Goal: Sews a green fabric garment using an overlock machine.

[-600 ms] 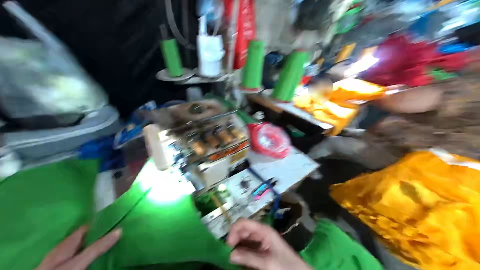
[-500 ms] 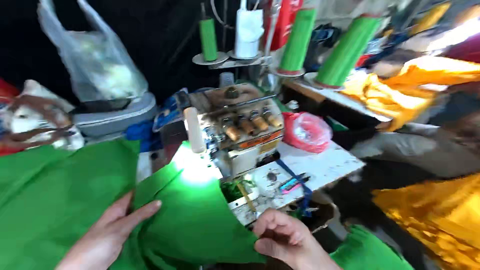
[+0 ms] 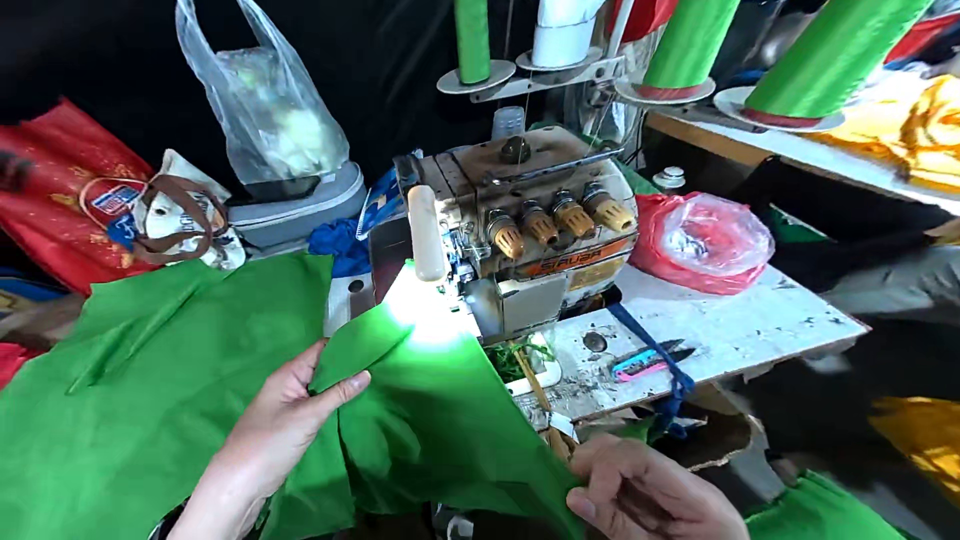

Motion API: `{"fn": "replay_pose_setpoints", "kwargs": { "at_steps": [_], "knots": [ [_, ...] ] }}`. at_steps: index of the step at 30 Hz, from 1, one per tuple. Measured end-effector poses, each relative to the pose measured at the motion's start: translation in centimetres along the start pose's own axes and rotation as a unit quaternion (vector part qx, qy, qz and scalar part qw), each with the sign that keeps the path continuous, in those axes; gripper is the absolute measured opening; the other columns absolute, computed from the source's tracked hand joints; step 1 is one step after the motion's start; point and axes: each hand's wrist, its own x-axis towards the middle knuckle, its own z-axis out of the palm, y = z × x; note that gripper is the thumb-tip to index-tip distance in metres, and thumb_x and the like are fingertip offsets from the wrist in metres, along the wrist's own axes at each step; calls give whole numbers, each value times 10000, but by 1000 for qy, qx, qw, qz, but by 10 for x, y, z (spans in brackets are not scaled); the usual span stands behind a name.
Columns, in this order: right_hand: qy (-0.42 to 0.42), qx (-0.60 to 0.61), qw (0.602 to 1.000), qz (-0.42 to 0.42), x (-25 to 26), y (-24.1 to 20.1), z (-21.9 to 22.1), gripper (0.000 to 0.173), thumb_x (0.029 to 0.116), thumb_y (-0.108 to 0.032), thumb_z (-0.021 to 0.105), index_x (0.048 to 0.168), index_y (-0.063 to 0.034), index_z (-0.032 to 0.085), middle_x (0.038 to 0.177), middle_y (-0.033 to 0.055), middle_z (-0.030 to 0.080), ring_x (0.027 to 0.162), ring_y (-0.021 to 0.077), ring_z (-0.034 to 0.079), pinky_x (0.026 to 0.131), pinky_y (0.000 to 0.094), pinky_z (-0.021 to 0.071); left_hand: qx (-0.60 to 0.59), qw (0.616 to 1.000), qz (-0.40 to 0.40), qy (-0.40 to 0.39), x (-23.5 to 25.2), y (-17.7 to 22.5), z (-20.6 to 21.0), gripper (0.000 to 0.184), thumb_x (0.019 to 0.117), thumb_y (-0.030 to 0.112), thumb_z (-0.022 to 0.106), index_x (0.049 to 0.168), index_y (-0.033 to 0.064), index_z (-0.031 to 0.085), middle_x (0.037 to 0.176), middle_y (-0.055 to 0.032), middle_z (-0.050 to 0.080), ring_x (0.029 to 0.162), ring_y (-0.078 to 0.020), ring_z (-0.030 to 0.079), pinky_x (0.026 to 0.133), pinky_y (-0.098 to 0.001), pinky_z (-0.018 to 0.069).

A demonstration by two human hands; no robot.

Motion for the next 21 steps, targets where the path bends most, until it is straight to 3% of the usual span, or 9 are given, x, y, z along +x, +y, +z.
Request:
{"fn": "replay_pose_setpoints", "kwargs": {
  "at_steps": [2, 4, 7, 9, 12, 14, 16, 19, 21],
  "knots": [
    [-9, -17, 998, -58, 8, -6, -1, 85, 962, -62, 695, 1024, -71, 638, 1007, -20, 703, 940, 1, 677, 819, 177, 589, 29, 999, -44, 6, -8, 21, 3, 215, 908, 4, 714, 1116, 59, 698, 980, 25, 722, 893, -31, 669, 826, -220, 563],
    [-43, -32, 996, -70, 13, -12, -2, 94, 974, -56, 672, 1025, -57, 592, 997, 6, 667, 954, -19, 655, 833, 148, 567, 51, 998, -37, 7, -10, 18, -2, 219, 891, 34, 741, 1104, 72, 705, 966, 23, 722, 879, -29, 670, 813, -220, 561],
    [-75, -55, 996, -9, 8, -5, 0, 110, 965, -21, 665, 1028, 21, 585, 950, 63, 671, 878, -1, 656, 805, 176, 566, 62, 997, 35, -5, -3, -13, -13, 333, 797, 199, 798, 1120, 189, 718, 955, 50, 762, 886, -56, 728, 773, -250, 614],
    [-71, -71, 993, 55, -1, 4, 3, 141, 952, -6, 664, 1044, 91, 618, 953, 107, 691, 847, 27, 665, 790, 201, 573, 94, 995, 33, -4, 0, -14, -14, 354, 790, 235, 818, 1122, 171, 713, 934, 41, 759, 862, -64, 729, 760, -273, 619],
    [-62, -84, 994, 44, -7, 7, 3, 107, 958, -16, 665, 1019, 49, 605, 940, 80, 678, 848, -1, 652, 789, 167, 560, 205, 974, 83, 41, 1, 1, -9, 416, 792, 287, 810, 1134, 86, 685, 890, 20, 722, 787, -52, 692, 719, -294, 589],
    [-72, -93, 993, 26, -6, 6, 3, 97, 967, -14, 654, 1024, 34, 592, 939, 89, 667, 854, 7, 649, 797, 166, 556, 314, 936, 143, 71, 3, 5, -12, 505, 818, 211, 795, 1264, 21, 655, 1052, -132, 735, 928, -275, 721, 796, -555, 566],
    [-79, -116, 989, 35, -7, 15, 6, 91, 958, 11, 643, 1019, 72, 617, 921, 142, 667, 820, 63, 650, 773, 190, 550, 397, 891, 195, 104, 2, 8, 0, 519, 851, 48, 750, 1329, -62, 584, 1259, -298, 628, 1110, -529, 621, 887, -738, 459],
    [-70, -137, 987, 36, -11, 38, 13, 50, 936, 43, 627, 971, 77, 636, 906, 166, 665, 812, 101, 657, 768, 208, 558, 405, 858, 284, 140, -9, -1, 50, 462, 919, 136, 626, 1336, -59, 596, 1440, -323, 496, 1282, -549, 499, 981, -695, 429],
    [-62, -135, 988, 30, -14, 48, 15, 26, 929, 48, 630, 942, 69, 637, 899, 163, 660, 822, 107, 653, 774, 211, 553, 379, 857, 314, 152, -16, -18, 92, 552, 1004, 414, 581, 1336, -27, 601, 1429, -306, 523, 1336, -492, 493, 1056, -651, 409]
  ]
}}
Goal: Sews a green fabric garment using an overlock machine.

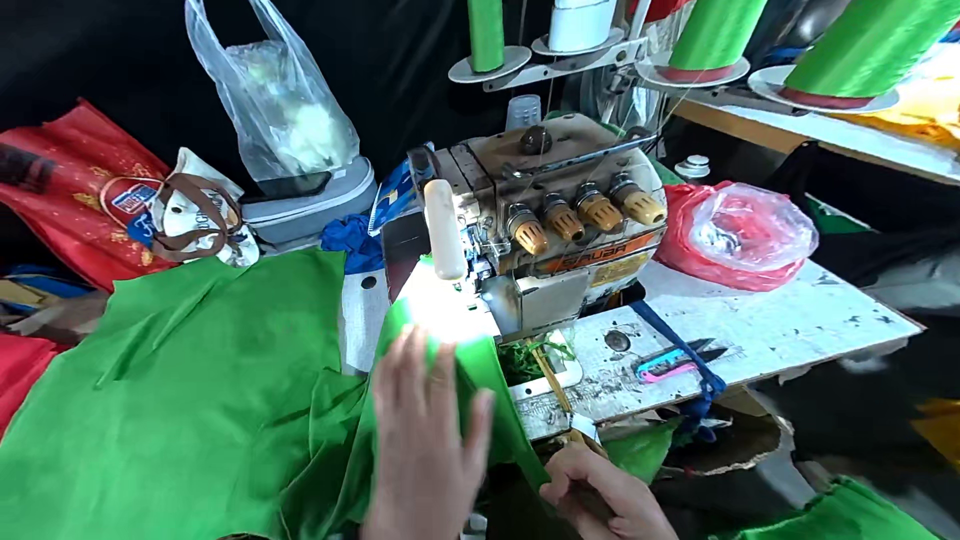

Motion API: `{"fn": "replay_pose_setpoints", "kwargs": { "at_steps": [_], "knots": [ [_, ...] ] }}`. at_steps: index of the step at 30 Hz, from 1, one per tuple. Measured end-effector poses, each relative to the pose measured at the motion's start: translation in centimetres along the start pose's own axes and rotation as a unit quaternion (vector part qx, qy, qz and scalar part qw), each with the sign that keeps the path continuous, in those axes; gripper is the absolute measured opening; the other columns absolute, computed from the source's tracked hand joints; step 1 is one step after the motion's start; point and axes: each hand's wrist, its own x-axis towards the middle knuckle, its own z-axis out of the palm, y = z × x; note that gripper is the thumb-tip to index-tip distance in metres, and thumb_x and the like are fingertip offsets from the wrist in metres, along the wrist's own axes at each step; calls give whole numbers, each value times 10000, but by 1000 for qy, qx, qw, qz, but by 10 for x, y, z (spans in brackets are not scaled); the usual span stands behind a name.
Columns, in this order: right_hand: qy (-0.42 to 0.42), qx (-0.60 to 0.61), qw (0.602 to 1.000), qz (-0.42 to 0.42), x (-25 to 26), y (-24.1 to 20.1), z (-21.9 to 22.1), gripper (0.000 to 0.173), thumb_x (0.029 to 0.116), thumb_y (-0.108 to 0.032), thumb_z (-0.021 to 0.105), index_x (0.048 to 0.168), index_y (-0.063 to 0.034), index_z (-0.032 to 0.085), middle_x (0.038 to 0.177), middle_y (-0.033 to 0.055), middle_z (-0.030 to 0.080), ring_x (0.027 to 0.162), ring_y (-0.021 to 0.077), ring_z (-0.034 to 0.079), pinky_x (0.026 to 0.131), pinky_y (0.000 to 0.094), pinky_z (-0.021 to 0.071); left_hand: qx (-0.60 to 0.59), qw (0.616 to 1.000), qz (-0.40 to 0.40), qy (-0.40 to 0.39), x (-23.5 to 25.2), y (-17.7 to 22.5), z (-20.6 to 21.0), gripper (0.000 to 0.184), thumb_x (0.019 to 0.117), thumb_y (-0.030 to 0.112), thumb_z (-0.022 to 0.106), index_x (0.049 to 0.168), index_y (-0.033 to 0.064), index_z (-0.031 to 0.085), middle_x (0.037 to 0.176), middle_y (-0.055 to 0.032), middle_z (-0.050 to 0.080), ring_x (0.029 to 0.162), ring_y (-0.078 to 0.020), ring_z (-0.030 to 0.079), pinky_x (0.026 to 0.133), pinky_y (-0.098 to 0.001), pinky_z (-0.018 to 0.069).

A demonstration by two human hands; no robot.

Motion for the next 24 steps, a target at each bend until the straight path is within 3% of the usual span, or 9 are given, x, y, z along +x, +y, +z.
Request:
{"fn": "replay_pose_setpoints", "kwargs": {
  "at_steps": [2, 4, 8, 11, 15, 17, 19, 22, 24],
  "knots": [
    [11, 9, 1000, -13, -1, 7, 1, 19, 940, 38, 630, 927, 41, 617, 905, 142, 648, 858, 86, 646, 797, 191, 544, 9, 1000, -15, 25, -10, 10, 26, 765, 981, 635, 505, 1363, -23, 579, 1448, -299, 511, 1402, -455, 441, 1132, -656, 312],
    [24, 12, 999, -22, -1, 11, 1, 42, 956, 11, 633, 932, 20, 600, 913, 124, 644, 882, 60, 641, 811, 168, 535, 27, 999, -21, 40, -12, 10, 38, 833, 970, 696, 456, 1347, -39, 565, 1453, -304, 499, 1432, -439, 406, 1165, -648, 256],
    [48, 21, 999, 4, 5, 3, -2, 84, 953, 15, 648, 935, 96, 638, 934, 149, 674, 892, 46, 655, 822, 164, 544, 65, 997, -23, 23, -2, 5, 37, 901, 960, 742, 393, 1319, -53, 616, 1413, -269, 565, 1401, -433, 459, 1155, -646, 280],
    [43, 18, 999, -9, 19, 2, -4, 67, 968, -30, 656, 959, 6, 600, 926, 71, 660, 854, -3, 637, 770, 134, 540, 67, 998, -22, -7, 16, -3, 29, 941, 939, 772, 381, 1301, -57, 642, 1398, -260, 592, 1356, -438, 517, 1127, -655, 334],
    [65, 37, 996, -36, 41, 2, -2, 79, 972, -67, 665, 1002, -40, 597, 928, 17, 668, 823, -26, 644, 740, 127, 560, 0, 997, -39, -67, 47, -22, 19, 958, 891, 798, 456, 1399, -4, 583, 1421, -218, 578, 1353, -375, 526, 1118, -580, 395],
    [77, 50, 995, -48, 48, 3, 1, 81, 973, -76, 666, 1005, -52, 595, 922, 3, 663, 813, -29, 642, 738, 123, 562, -22, 995, -43, -86, 56, -30, 16, 970, 881, 804, 467, 1445, 19, 550, 1463, -186, 550, 1402, -334, 481, 1166, -564, 341],
    [86, 57, 993, -50, 51, 4, 3, 80, 975, -82, 665, 1007, -57, 596, 932, 2, 671, 819, -22, 652, 742, 131, 571, -28, 997, -37, -58, 52, -28, 16, 900, 900, 750, 521, 1386, -3, 595, 1490, -196, 525, 1443, -350, 429, 1195, -612, 255],
    [93, 57, 993, -41, 54, 1, 2, 77, 974, -82, 664, 999, -57, 595, 945, -8, 671, 842, -26, 655, 765, 136, 576, 17, 1000, -18, 3, 26, -4, 19, 675, 982, 585, 527, 1201, -34, 685, 1336, -279, 603, 1286, -437, 546, 1043, -652, 379],
    [100, 51, 993, -21, 57, -4, 2, 68, 961, -37, 666, 981, 5, 616, 937, 31, 690, 836, -5, 657, 767, 157, 572, 28, 999, -17, 12, 12, 4, 21, 632, 1006, 562, 483, 1219, 1, 682, 1276, -241, 644, 1256, -385, 556, 1056, -576, 341]
  ]
}}
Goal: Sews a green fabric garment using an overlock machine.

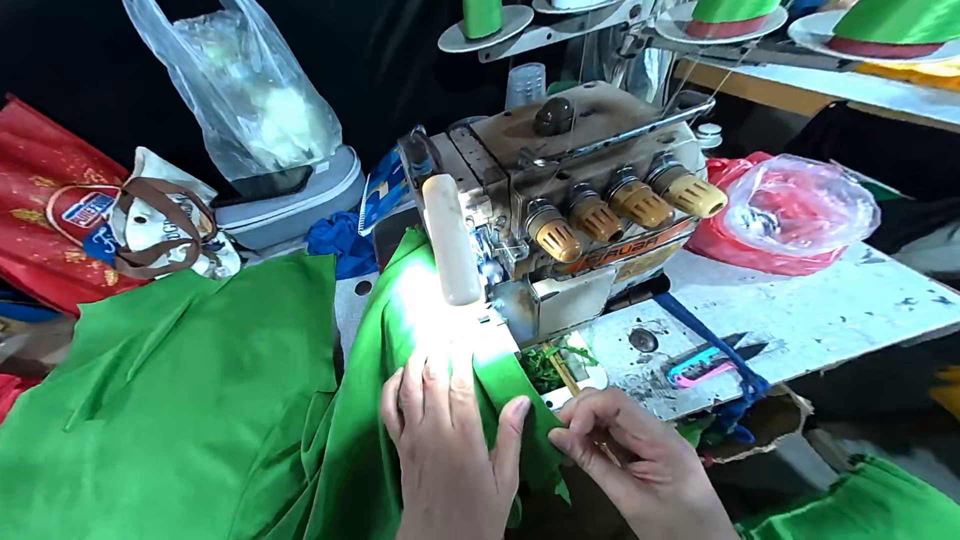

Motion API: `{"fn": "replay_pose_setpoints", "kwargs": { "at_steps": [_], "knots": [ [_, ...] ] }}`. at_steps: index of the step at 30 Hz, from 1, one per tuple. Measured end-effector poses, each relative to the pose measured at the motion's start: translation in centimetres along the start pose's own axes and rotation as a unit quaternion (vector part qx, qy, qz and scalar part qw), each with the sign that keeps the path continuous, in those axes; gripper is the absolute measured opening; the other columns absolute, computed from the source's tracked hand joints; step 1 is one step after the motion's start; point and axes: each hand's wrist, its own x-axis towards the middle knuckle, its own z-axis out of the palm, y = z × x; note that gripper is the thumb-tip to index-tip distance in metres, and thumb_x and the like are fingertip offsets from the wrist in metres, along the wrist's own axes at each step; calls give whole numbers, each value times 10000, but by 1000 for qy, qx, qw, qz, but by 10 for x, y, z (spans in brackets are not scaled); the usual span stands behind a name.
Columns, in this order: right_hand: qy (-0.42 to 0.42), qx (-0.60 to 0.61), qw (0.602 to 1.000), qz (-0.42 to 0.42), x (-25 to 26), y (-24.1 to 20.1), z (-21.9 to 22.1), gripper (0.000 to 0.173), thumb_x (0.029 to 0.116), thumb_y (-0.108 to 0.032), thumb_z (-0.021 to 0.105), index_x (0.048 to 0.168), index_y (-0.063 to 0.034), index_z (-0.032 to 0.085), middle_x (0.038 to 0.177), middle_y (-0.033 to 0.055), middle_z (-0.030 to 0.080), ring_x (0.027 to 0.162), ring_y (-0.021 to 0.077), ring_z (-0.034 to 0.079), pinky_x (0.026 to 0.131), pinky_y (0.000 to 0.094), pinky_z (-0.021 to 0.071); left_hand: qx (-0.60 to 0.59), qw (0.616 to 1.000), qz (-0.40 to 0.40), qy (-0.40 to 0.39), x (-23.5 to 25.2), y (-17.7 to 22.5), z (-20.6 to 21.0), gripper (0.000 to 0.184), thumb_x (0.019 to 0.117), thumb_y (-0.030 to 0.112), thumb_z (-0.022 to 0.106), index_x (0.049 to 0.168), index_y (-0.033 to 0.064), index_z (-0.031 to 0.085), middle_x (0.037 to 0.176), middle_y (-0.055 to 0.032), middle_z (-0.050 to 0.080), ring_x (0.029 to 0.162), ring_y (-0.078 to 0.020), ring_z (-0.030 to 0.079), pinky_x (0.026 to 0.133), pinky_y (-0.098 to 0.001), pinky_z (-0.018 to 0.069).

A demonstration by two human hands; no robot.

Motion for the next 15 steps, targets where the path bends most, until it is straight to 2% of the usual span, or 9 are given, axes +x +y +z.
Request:
{"fn": "replay_pose_setpoints", "kwargs": {
  "at_steps": [2, 3, 5, 7, 10, 12, 14, 15],
  "knots": [
    [5, -9, 1000, -5, 4, 3, 0, 74, 967, -64, 670, 991, -17, 618, 932, 15, 698, 834, -4, 661, 767, 156, 570, 3, 1000, 0, 1, -4, -3, 6, 662, 1019, 582, 453, 1183, -14, 688, 1301, -248, 637, 1309, -383, 543, 1122, -589, 317],
    [7, -15, 1000, -18, 6, 7, 1, 88, 978, -120, 671, 1004, -69, 604, 932, -18, 689, 833, -15, 664, 762, 141, 576, -4, 1000, 4, -2, -3, -8, 8, 677, 1021, 583, 453, 1165, -34, 692, 1312, -264, 629, 1315, -401, 542, 1123, -610, 325],
    [14, -11, 999, -32, 11, 10, 3, 87, 977, -150, 677, 1016, -111, 610, 924, -41, 686, 815, -10, 670, 739, 143, 584, -26, 999, 10, -20, 5, -17, 7, 662, 1026, 559, 443, 1209, -30, 685, 1350, -250, 614, 1336, -397, 523, 1117, -606, 331],
    [14, -14, 1000, -18, 15, 7, 4, 90, 971, -140, 680, 1009, -89, 617, 913, -25, 692, 801, 2, 676, 733, 155, 592, -51, 998, 14, -34, 15, -25, 4, 643, 1021, 552, 432, 1225, -4, 683, 1357, -215, 622, 1346, -373, 520, 1114, -590, 346],
    [21, -23, 999, 8, 20, 0, 6, 103, 962, -107, 678, 990, -21, 629, 909, 20, 717, 772, 19, 681, 711, 167, 591, -72, 996, 21, -50, 23, -33, 1, 711, 1008, 606, 415, 1286, -1, 661, 1363, -202, 619, 1355, -356, 515, 1137, -578, 343],
    [27, -20, 999, 13, 24, 0, 8, 103, 962, -116, 681, 996, -36, 625, 913, 10, 714, 766, 22, 681, 704, 170, 596, -73, 995, 27, -57, 24, -36, 1, 709, 1010, 595, 412, 1336, 10, 645, 1409, -199, 595, 1381, -361, 492, 1144, -577, 336],
    [32, -15, 999, 10, 27, 0, 10, 112, 959, -121, 686, 1016, -53, 616, 894, -8, 711, 761, 20, 682, 695, 168, 596, -83, 993, 25, -81, 28, -39, -1, 665, 1023, 555, 396, 1411, 59, 609, 1477, -153, 557, 1425, -341, 451, 1165, -578, 312],
    [36, -14, 999, 7, 30, 0, 12, 115, 952, -123, 690, 1019, -71, 611, 879, -19, 711, 757, 18, 683, 688, 167, 594, -89, 991, 27, -92, 32, -40, -3, 640, 1028, 547, 392, 1398, 78, 621, 1458, -127, 579, 1418, -329, 460, 1163, -584, 316]
  ]
}}
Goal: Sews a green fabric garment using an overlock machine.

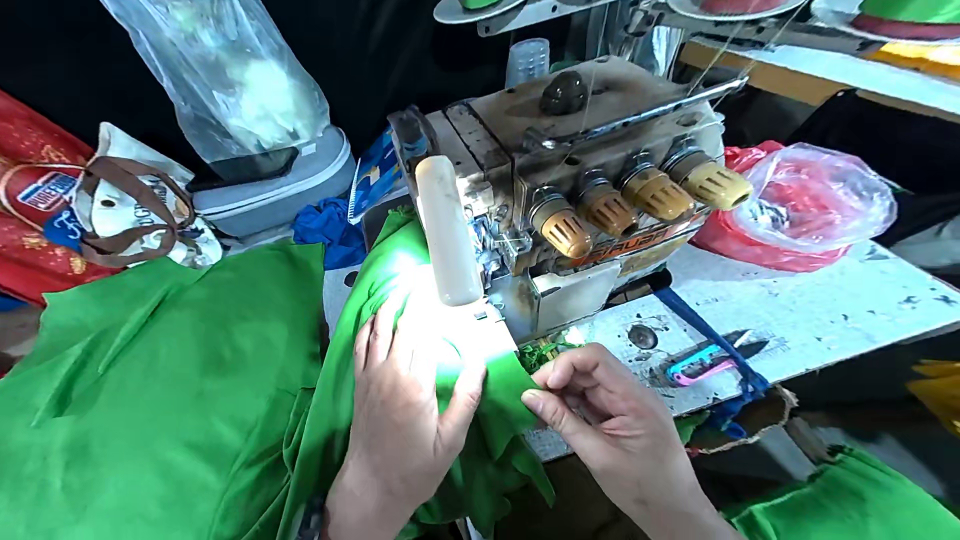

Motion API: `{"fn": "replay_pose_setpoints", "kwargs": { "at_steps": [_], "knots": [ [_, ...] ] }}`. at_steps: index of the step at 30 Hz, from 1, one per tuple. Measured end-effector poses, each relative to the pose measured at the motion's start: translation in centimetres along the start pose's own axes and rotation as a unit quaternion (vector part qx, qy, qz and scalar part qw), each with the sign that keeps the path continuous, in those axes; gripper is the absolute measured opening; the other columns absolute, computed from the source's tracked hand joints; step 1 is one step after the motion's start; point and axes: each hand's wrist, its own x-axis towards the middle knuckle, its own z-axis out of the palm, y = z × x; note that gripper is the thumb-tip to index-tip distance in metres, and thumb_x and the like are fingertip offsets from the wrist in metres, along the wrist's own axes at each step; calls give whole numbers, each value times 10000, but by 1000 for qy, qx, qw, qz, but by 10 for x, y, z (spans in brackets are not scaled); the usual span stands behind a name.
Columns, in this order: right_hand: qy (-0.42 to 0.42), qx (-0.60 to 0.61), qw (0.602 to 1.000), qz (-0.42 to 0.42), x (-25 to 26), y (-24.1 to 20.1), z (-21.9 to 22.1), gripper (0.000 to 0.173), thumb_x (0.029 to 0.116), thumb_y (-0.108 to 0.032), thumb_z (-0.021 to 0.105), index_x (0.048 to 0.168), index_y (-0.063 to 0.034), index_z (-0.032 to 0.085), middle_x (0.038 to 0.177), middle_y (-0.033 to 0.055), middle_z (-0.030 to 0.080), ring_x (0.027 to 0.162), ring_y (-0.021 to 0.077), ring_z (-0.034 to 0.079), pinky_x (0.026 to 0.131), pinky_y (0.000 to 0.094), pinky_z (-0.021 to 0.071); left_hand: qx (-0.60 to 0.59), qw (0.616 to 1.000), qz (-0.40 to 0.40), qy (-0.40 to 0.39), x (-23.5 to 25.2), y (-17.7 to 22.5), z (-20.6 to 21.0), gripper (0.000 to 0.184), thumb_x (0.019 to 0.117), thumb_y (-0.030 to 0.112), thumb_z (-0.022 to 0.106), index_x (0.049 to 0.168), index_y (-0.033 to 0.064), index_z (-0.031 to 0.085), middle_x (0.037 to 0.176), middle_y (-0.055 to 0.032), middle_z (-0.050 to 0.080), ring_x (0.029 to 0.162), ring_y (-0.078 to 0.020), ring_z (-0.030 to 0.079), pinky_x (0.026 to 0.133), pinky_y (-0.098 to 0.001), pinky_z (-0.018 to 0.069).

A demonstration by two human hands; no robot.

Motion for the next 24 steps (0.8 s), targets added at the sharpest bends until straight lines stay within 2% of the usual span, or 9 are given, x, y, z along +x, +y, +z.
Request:
{"fn": "replay_pose_setpoints", "kwargs": {
  "at_steps": [2, 3, 8, 11, 12, 15, 18, 21, 24],
  "knots": [
    [6, 1, 1000, 15, 5, -2, 2, 139, 925, -109, 702, 1021, -93, 602, 850, -26, 717, 727, 28, 688, 662, 172, 594, -17, 1000, 9, -19, 8, -5, -6, 600, 1029, 536, 398, 1342, 93, 652, 1358, -92, 640, 1376, -301, 491, 1148, -572, 329],
    [7, -2, 1000, 29, 7, -3, 3, 154, 912, -94, 698, 1028, -90, 597, 841, -24, 710, 706, 36, 685, 644, 178, 593, -22, 999, 15, -33, 13, -9, -9, 584, 1030, 524, 397, 1348, 102, 644, 1366, -79, 632, 1382, -282, 485, 1154, -557, 327],
    [-5, -15, 998, 62, 22, -6, 6, 255, 898, -146, 709, 1089, -179, 544, 771, -64, 672, 614, 29, 646, 550, 165, 553, -47, 993, 55, -94, 31, -31, -19, 497, 1050, 352, 389, 1439, 116, 587, 1528, -9, 529, 1503, -230, 353, 1237, -530, 226],
    [-25, -12, 998, 65, 34, -10, 5, 304, 882, -137, 721, 1101, -193, 518, 679, -81, 631, 564, 9, 620, 515, 140, 521, -58, 986, 98, -122, 43, -50, -24, 451, 1042, 245, 377, 1393, 78, 606, 1553, -12, 498, 1518, -211, 325, 1253, -476, 197],
    [-30, -6, 997, 77, 37, -13, 6, 307, 876, -110, 717, 1095, -185, 515, 647, -75, 614, 538, 7, 608, 503, 137, 512, -63, 984, 118, -116, 48, -55, -25, 424, 1037, 223, 386, 1343, 71, 637, 1519, -22, 536, 1495, -215, 365, 1238, -465, 219],
    [-24, 1, 996, 88, 46, -13, 12, 295, 849, -29, 704, 1041, -167, 526, 560, -73, 522, 442, -11, 509, 426, 122, 440, -76, 979, 154, -114, 63, -63, -25, 443, 1024, 169, 396, 1390, 25, 600, 1483, -70, 570, 1459, -251, 418, 1221, -458, 236],
    [-17, 9, 997, 79, 50, -7, 14, 266, 860, -18, 687, 1007, -174, 528, 535, -74, 470, 406, -9, 438, 393, 125, 384, -66, 978, 163, -114, 78, -68, -24, 454, 980, 155, 420, 1373, 32, 613, 1463, -88, 585, 1426, -286, 457, 1189, -490, 273],
    [1, 3, 997, 76, 46, -3, 17, 180, 895, -80, 643, 994, -189, 540, 546, -76, 498, 422, -5, 470, 413, 130, 405, -64, 981, 156, -97, 88, -76, -18, 492, 962, 167, 434, 1411, 29, 581, 1462, -122, 571, 1417, -275, 463, 1204, -466, 267],
    [18, -33, 999, 33, 33, 2, 16, 104, 949, -198, 640, 1006, -197, 553, 621, -94, 555, 499, -22, 525, 463, 123, 447, -34, 990, 117, -76, 92, -83, -18, 484, 995, 228, 467, 1445, 82, 567, 1348, -179, 575, 1300, -349, 510, 1097, -518, 395]
  ]
}}
